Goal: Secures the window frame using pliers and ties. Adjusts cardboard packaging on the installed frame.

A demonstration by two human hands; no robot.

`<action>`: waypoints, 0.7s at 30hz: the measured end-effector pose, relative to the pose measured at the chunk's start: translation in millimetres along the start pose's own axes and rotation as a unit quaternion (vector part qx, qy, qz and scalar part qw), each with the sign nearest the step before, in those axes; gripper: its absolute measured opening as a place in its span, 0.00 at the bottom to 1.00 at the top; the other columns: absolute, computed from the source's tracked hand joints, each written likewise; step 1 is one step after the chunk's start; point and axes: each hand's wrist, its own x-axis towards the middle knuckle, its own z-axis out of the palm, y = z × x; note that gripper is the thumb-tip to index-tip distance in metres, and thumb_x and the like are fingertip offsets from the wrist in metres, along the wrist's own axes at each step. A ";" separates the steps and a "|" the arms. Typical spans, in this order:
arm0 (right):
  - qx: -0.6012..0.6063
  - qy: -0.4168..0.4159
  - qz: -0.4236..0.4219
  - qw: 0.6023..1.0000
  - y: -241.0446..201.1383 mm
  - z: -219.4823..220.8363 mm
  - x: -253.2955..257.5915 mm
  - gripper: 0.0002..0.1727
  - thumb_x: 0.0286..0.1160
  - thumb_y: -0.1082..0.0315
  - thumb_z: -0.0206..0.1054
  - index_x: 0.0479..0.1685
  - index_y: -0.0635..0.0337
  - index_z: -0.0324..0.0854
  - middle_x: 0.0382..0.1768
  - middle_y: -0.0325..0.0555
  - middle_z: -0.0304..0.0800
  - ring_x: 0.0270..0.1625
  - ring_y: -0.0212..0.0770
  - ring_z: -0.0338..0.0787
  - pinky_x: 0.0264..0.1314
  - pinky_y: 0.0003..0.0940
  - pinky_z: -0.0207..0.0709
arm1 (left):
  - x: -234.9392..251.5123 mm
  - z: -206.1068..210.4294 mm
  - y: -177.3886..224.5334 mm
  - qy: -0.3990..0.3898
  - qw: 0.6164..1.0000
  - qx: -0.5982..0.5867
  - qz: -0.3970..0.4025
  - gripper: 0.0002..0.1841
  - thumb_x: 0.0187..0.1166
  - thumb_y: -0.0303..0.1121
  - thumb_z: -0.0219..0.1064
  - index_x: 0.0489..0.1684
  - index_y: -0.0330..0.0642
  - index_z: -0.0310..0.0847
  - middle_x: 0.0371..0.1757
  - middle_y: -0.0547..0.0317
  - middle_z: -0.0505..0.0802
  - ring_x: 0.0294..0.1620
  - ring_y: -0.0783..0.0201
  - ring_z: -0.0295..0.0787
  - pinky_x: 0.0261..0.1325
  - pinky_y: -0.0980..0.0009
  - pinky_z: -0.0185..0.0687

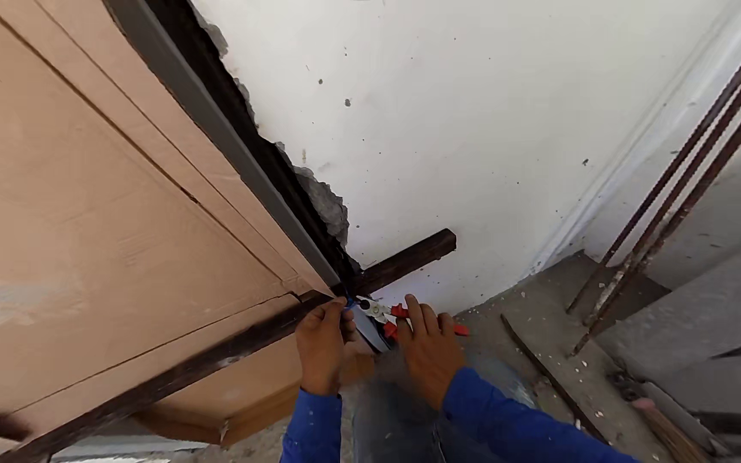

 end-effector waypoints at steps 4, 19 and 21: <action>-0.015 -0.109 -0.014 0.994 -1.4 -13.3 1.0 0.23 0.85 0.71 0.54 0.77 0.65 0.73 0.90 0.70 0.50 0.86 0.68 0.66 0.75 0.70 0.67 | 2.7 2.2 2.9 -0.023 0.999 0.032 0.018 0.14 0.90 0.36 0.62 0.40 0.33 0.87 0.30 0.52 0.95 0.22 0.63 0.91 0.26 0.69 0.89; -0.068 -0.123 0.004 0.990 -32.8 -30.9 4.9 0.19 0.84 0.75 0.55 0.70 0.73 0.75 0.71 0.75 0.70 0.65 0.70 0.80 0.48 0.58 0.80 | 15.2 14.2 7.4 -0.079 0.973 0.192 0.099 0.18 0.90 0.45 0.61 0.46 0.37 0.86 0.34 0.56 0.97 0.29 0.61 0.96 0.34 0.62 0.96; 0.015 -0.165 0.036 0.986 -36.0 -34.7 7.8 0.18 0.85 0.75 0.55 0.69 0.72 0.76 0.66 0.71 0.76 0.64 0.69 0.82 0.48 0.61 0.82 | 9.8 14.8 5.5 -0.096 0.961 0.229 0.125 0.18 0.90 0.46 0.61 0.47 0.38 0.86 0.35 0.57 0.97 0.29 0.61 0.97 0.35 0.62 0.97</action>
